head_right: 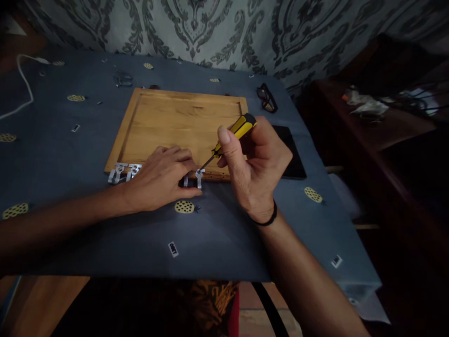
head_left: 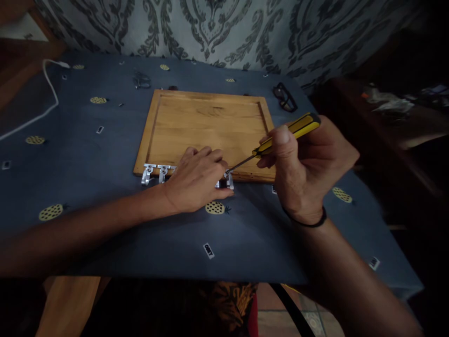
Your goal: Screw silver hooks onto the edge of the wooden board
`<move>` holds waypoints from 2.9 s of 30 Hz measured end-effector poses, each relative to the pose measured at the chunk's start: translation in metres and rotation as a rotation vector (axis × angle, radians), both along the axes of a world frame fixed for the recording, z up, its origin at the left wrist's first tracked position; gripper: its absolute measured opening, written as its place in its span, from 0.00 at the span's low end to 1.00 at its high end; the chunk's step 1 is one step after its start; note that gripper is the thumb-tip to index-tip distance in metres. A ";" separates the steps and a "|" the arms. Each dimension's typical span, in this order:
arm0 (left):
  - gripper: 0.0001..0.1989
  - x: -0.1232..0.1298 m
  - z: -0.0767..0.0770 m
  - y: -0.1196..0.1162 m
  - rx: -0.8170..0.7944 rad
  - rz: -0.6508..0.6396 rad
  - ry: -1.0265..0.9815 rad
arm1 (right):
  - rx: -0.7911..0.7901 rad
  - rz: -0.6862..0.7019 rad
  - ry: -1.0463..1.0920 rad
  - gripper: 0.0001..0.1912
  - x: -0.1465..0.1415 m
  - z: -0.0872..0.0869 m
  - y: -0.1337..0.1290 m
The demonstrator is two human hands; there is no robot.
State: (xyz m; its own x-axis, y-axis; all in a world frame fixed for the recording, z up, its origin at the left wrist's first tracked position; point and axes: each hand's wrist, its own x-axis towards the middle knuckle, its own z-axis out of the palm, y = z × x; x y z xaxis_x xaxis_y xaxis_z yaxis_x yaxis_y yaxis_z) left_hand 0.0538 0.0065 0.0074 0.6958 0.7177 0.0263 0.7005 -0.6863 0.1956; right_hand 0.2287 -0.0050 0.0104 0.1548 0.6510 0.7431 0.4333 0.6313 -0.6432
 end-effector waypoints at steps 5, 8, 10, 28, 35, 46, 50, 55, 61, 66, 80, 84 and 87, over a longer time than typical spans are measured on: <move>0.20 -0.001 -0.003 0.000 0.039 -0.010 -0.027 | 0.005 0.021 -0.038 0.19 0.001 0.004 0.001; 0.19 -0.001 -0.003 -0.001 0.051 -0.010 -0.033 | -0.066 0.071 -0.040 0.18 0.004 0.007 0.002; 0.19 -0.002 -0.003 -0.001 0.055 -0.010 -0.038 | -0.100 0.130 -0.012 0.15 0.007 0.009 0.002; 0.19 -0.001 -0.001 -0.001 0.037 -0.003 -0.019 | -0.034 -0.063 0.096 0.14 -0.012 0.003 -0.005; 0.19 -0.001 -0.001 -0.001 0.038 -0.013 -0.016 | -0.103 0.059 0.021 0.14 0.001 0.012 -0.002; 0.19 0.000 0.002 -0.001 0.013 -0.008 -0.005 | 0.016 -0.056 0.056 0.13 0.004 0.014 -0.009; 0.18 0.000 0.002 -0.001 0.022 -0.013 -0.018 | 0.011 -0.054 0.023 0.14 0.005 0.012 -0.005; 0.18 0.000 0.001 -0.001 0.025 -0.011 -0.017 | -0.044 -0.024 -0.028 0.11 0.005 0.009 -0.004; 0.19 0.000 0.002 -0.001 0.006 -0.008 -0.005 | -0.079 -0.029 -0.031 0.11 0.003 0.008 -0.007; 0.19 -0.001 0.002 0.000 0.001 -0.015 -0.005 | -0.074 -0.016 -0.044 0.12 0.002 0.009 -0.008; 0.19 -0.001 -0.002 -0.001 0.030 -0.008 -0.020 | -0.113 0.004 -0.065 0.13 0.005 0.013 -0.008; 0.20 0.000 -0.001 -0.001 0.014 -0.005 -0.005 | -0.100 0.033 -0.050 0.13 0.006 0.012 -0.007; 0.20 0.000 0.000 -0.001 0.015 -0.003 -0.006 | -0.103 0.052 -0.071 0.09 0.008 0.011 -0.006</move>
